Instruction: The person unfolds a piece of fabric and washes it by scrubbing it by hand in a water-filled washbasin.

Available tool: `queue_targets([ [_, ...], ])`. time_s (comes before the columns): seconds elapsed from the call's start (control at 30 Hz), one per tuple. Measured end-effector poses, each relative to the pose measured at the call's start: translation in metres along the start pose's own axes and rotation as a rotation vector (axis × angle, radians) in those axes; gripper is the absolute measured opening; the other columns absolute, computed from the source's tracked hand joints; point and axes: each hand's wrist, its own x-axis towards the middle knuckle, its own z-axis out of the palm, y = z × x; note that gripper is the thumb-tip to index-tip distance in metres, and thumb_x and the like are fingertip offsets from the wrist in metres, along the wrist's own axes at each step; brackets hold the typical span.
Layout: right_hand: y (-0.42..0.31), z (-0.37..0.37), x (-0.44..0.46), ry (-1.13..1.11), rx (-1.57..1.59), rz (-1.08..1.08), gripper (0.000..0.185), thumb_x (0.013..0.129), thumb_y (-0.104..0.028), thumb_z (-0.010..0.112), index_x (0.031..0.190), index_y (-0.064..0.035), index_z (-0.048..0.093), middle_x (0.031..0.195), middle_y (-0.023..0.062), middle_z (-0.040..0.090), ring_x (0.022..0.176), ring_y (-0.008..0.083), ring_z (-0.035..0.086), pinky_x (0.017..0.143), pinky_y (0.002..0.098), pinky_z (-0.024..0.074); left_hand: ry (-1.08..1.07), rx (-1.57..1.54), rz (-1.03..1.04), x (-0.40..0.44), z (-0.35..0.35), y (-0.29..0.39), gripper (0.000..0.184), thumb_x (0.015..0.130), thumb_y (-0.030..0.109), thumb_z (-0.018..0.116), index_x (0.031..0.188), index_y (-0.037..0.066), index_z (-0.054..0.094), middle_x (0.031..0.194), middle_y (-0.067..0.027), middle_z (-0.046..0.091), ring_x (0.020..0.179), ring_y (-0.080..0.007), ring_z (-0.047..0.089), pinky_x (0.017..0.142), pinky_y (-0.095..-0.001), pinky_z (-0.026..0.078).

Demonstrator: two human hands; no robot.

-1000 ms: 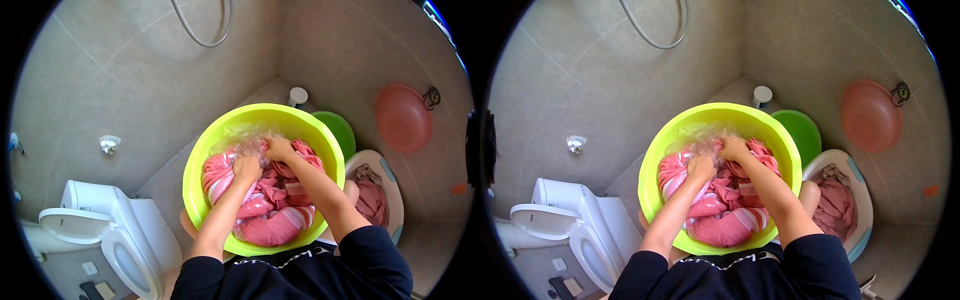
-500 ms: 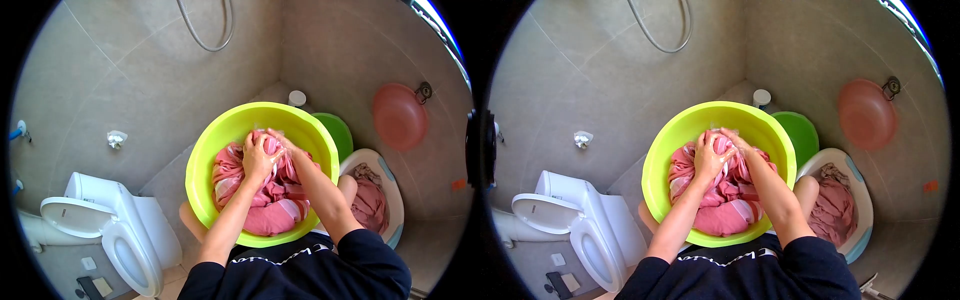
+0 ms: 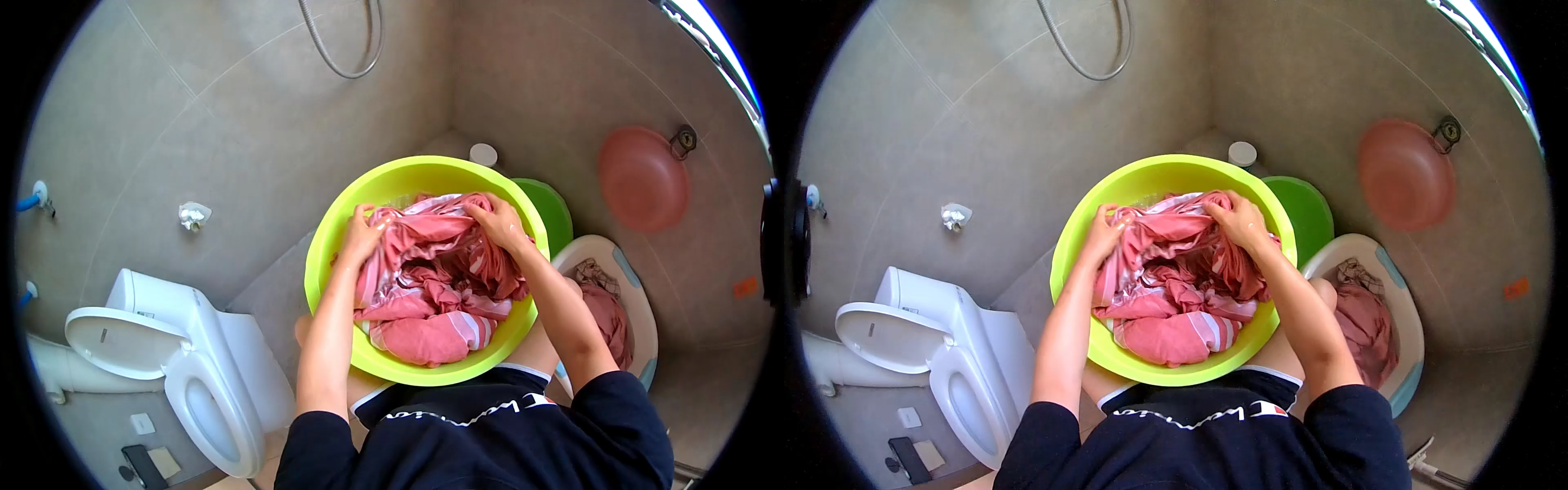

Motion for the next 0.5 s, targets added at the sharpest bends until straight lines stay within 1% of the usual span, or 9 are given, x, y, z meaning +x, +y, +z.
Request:
queue_targets([
  [0.03,-0.002,-0.002,0.004,0.097,-0.009,-0.075,0.050,0.078,-0.049,0.060,0.109,-0.0097,0.065,0.104,0.0201,0.065,0.096,0.0363,0.061,0.085,0.0408,0.0476,0.009,-0.002,-0.004,-0.011,0.001,0.016,0.066,0.082,0.041,0.067,0.133,0.004,0.045,0.110,-0.0239,0.060,0.101,-0.0296,0.060,0.087,-0.0338,0.046],
  [0.1,-0.010,0.013,0.003,0.321,-0.259,-0.166,0.052,0.078,-0.043,0.061,0.122,-0.0156,0.057,0.120,0.0212,0.057,0.099,0.0382,0.060,0.084,0.0435,0.0490,0.203,0.501,0.118,-0.040,0.026,0.042,0.070,0.084,0.043,0.064,0.141,0.013,0.036,0.136,-0.0254,0.041,0.119,-0.0356,0.047,0.097,-0.0448,0.040],
  [0.17,-0.005,0.043,0.000,0.333,-0.495,-0.224,0.058,0.078,-0.035,0.061,0.133,-0.0241,0.046,0.135,0.0216,0.043,0.102,0.0403,0.057,0.082,0.0463,0.0511,0.221,1.103,0.381,-0.057,0.063,0.027,0.071,0.086,0.046,0.056,0.145,0.021,0.028,0.148,-0.0229,0.021,0.130,-0.0396,0.033,0.104,-0.0540,0.027],
  [0.23,0.009,0.072,-0.007,0.254,-0.693,-0.434,0.065,0.075,-0.025,0.066,0.135,-0.0297,0.042,0.143,0.0187,0.031,0.109,0.0404,0.051,0.078,0.0487,0.0525,0.013,0.996,0.351,-0.070,0.084,0.033,0.077,0.082,0.054,0.054,0.145,0.018,0.028,0.147,-0.0218,0.025,0.135,-0.0387,0.024,0.107,-0.0582,0.016],
  [0.3,0.020,0.084,0.003,0.023,-0.758,-0.346,0.067,0.073,-0.021,0.068,0.135,-0.0293,0.042,0.141,0.0179,0.033,0.111,0.0400,0.049,0.080,0.0496,0.0513,-0.064,0.996,0.281,-0.062,0.089,0.034,0.082,0.079,0.054,0.056,0.145,0.012,0.028,0.147,-0.0218,0.025,0.134,-0.0390,0.025,0.108,-0.0557,0.017],
  [0.37,0.018,0.092,0.019,-0.047,-0.747,-0.285,0.066,0.072,-0.020,0.068,0.133,-0.0276,0.043,0.137,0.0186,0.035,0.109,0.0402,0.051,0.083,0.0493,0.0497,-0.252,1.004,0.068,-0.045,0.091,0.039,0.083,0.077,0.048,0.059,0.143,0.006,0.029,0.147,-0.0217,0.024,0.133,-0.0391,0.025,0.108,-0.0541,0.019],
  [0.4,0.024,0.098,0.031,-0.139,-0.719,-0.201,0.068,0.071,-0.021,0.068,0.134,-0.0262,0.041,0.138,0.0180,0.035,0.111,0.0402,0.051,0.085,0.0498,0.0485,-0.163,0.945,0.136,-0.036,0.097,0.024,0.077,0.076,0.044,0.059,0.138,0.003,0.038,0.140,-0.0240,0.036,0.128,-0.0397,0.034,0.108,-0.0554,0.019],
  [0.43,0.024,0.100,0.037,-0.233,-0.689,-0.116,0.070,0.071,-0.021,0.068,0.135,-0.0247,0.040,0.139,0.0174,0.035,0.112,0.0402,0.050,0.086,0.0504,0.0474,-0.164,0.942,0.134,-0.024,0.102,0.015,0.077,0.076,0.044,0.059,0.138,0.003,0.038,0.140,-0.0240,0.036,0.128,-0.0397,0.034,0.108,-0.0554,0.019],
  [0.5,0.039,0.105,0.050,-0.143,-0.628,-0.146,0.059,0.072,-0.021,0.065,0.128,-0.0197,0.047,0.133,0.0201,0.043,0.112,0.0399,0.050,0.092,0.0483,0.0442,-0.219,1.054,0.160,0.005,0.109,-0.001,0.066,0.077,0.042,0.059,0.131,0.005,0.049,0.126,-0.0221,0.052,0.121,-0.0378,0.045,0.108,-0.0534,0.021],
])
